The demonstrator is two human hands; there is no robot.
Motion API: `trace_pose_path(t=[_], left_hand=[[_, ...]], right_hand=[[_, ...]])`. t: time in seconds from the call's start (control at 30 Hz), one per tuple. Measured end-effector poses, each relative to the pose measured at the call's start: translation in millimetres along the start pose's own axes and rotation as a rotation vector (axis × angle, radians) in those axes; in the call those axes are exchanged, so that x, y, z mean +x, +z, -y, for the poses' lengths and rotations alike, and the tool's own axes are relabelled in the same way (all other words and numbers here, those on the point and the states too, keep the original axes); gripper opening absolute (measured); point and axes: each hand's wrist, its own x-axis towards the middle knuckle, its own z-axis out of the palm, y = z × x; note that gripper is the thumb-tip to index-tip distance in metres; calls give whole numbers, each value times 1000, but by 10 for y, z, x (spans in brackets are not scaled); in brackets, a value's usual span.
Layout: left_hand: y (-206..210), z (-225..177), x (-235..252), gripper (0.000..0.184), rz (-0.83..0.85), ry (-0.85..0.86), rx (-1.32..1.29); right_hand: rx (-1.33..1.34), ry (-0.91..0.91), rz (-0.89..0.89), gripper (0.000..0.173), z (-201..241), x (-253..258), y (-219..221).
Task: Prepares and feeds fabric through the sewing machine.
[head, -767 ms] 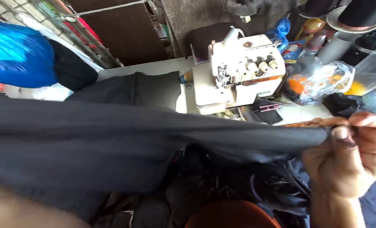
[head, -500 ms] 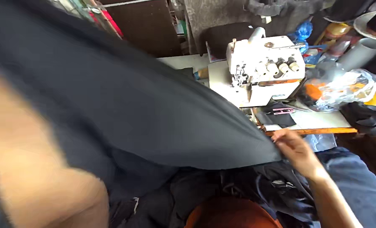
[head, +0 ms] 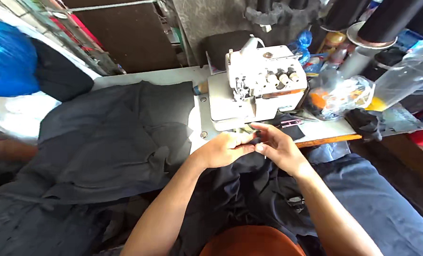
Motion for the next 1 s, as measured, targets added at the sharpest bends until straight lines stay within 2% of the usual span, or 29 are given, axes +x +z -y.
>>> trace_pose_path(t=[0.07, 0.1, 0.2, 0.3, 0.37, 0.43, 0.53, 0.6, 0.7, 0.83, 1.0], left_hand=[[-38, -27, -63, 26, -13, -23, 70], [-73, -31, -118, 25, -31, -71, 73], [-145, 39, -320, 19, -181, -230, 41], [-176, 113, -323, 13, -407, -376, -11], [-167, 201, -147, 18, -546, -392, 166], [-149, 350, 51, 19, -638, -362, 484], [-156, 542, 236, 17, -658, -394, 684], [-186, 557, 294, 18, -687, -441, 653], [-211, 593, 281, 16, -701, -406, 602], [-283, 706, 341, 17, -736, -379, 585], [-430, 867, 453, 19, -717, -440, 567]], right_hand=[[161, -32, -82, 16, 17, 85, 149], [199, -96, -139, 7, 4, 106, 195], [272, -212, -275, 13, -42, 168, 222], [235, -132, -368, 11, -99, 352, 219], [60, -33, -423, 5, -232, 566, 242], [-179, 39, -452, 16, -404, 758, 252], [-331, 98, -513, 23, -558, 953, 266], [-396, 61, -595, 24, -542, 979, 265], [-551, -136, -625, 16, -542, 931, 253], [-615, -53, -513, 21, -591, 958, 285], [-625, -60, -606, 23, -609, 1042, 336]])
